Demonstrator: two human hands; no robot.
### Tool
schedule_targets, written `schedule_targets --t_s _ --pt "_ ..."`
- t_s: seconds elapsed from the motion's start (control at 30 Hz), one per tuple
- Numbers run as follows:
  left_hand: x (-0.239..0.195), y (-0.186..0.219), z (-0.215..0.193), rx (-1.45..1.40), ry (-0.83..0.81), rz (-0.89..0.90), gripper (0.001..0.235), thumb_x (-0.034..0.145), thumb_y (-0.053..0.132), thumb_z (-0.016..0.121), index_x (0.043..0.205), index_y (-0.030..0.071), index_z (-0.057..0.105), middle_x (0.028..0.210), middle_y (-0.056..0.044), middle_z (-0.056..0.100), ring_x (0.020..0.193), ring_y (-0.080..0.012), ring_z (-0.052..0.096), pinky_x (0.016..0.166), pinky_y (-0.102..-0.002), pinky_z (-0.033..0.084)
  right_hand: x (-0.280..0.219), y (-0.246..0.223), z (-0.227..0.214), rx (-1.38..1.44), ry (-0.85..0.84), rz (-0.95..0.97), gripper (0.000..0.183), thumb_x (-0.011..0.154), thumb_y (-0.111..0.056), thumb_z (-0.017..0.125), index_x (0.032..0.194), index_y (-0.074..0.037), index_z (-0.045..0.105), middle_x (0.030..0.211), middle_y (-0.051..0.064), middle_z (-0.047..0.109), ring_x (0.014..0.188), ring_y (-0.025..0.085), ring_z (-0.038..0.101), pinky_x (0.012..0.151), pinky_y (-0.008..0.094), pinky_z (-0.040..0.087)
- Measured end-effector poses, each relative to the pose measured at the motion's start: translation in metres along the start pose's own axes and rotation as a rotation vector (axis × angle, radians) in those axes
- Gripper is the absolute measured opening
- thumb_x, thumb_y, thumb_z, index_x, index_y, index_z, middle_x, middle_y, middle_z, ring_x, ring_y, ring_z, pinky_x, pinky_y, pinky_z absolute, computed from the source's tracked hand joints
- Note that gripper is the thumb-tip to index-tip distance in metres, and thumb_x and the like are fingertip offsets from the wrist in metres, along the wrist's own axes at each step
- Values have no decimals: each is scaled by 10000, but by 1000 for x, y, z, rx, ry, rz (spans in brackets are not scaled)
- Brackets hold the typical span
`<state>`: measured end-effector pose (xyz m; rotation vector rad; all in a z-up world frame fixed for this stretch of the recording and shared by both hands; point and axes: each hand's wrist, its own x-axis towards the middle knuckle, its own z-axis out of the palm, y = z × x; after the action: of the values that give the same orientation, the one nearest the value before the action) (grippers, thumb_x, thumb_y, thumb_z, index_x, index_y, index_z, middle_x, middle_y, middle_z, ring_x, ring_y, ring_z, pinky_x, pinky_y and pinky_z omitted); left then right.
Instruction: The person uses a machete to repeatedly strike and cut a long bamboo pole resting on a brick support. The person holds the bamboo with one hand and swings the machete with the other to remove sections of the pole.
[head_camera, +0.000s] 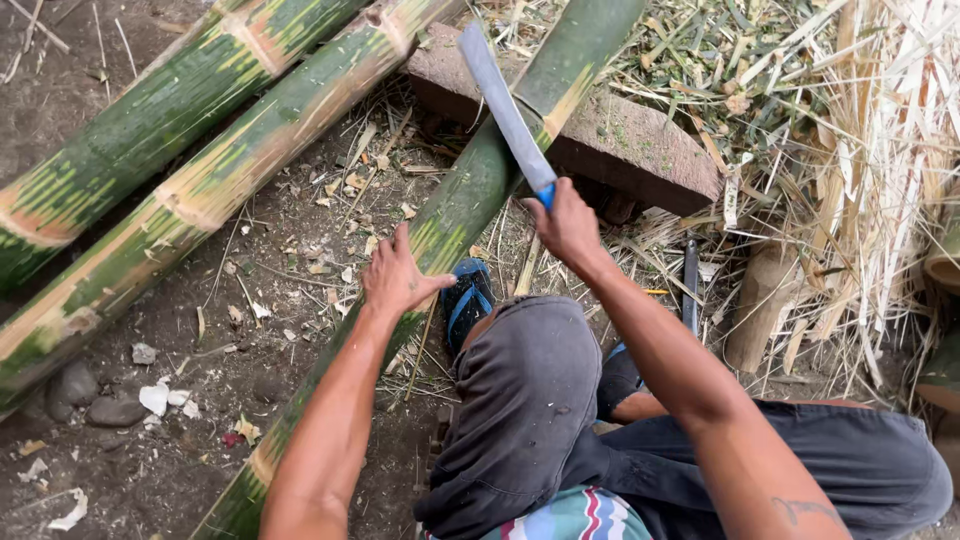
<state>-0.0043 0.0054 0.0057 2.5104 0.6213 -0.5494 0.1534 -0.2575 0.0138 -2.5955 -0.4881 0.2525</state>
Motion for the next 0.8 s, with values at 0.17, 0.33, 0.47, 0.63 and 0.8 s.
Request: schedule_targets --t_s 0.17,0.33,0.47,0.63,0.8 --pt "1 1 26 -16 133 -20 1345 549 753 864 1549 76 270 1386 -268 499 1259 -395 530 1000 -591 435 -35 -3 -47 -272 -209 -107 538 1050 -537 502 1100 -3 453 881 248 671 699 451 683 568 549 541" --pt "-6 2 27 -18 154 -18 1325 613 750 850 1564 48 252 1455 -271 472 1334 -413 491 1057 -624 383 -18 1 -93 -472 -470 -132 574 999 -633 447 1048 -62 481 859 226 672 700 412 697 573 533 565" --pt "-10 8 15 -22 177 -23 1279 620 709 845 1565 60 277 1454 -265 483 1329 -417 494 1093 -579 384 -10 10 -98 -339 -256 37 603 1076 -630 441 1064 -33 520 817 250 707 717 423 695 620 538 550" --pt "-13 13 10 -10 196 -13 1233 648 707 831 1546 55 293 1457 -258 489 1330 -427 491 1088 -536 402 -3 21 -99 -585 -505 -58 604 1001 -629 472 1053 -33 552 782 179 696 614 319 693 553 474 572" --pt "-16 13 5 -8 187 -20 1247 636 720 823 1554 72 282 1456 -258 480 1332 -429 481 1113 -532 383 29 13 -119 -317 -202 257 592 1070 -627 423 1094 -52 561 733 158 676 602 326 656 499 484 528"
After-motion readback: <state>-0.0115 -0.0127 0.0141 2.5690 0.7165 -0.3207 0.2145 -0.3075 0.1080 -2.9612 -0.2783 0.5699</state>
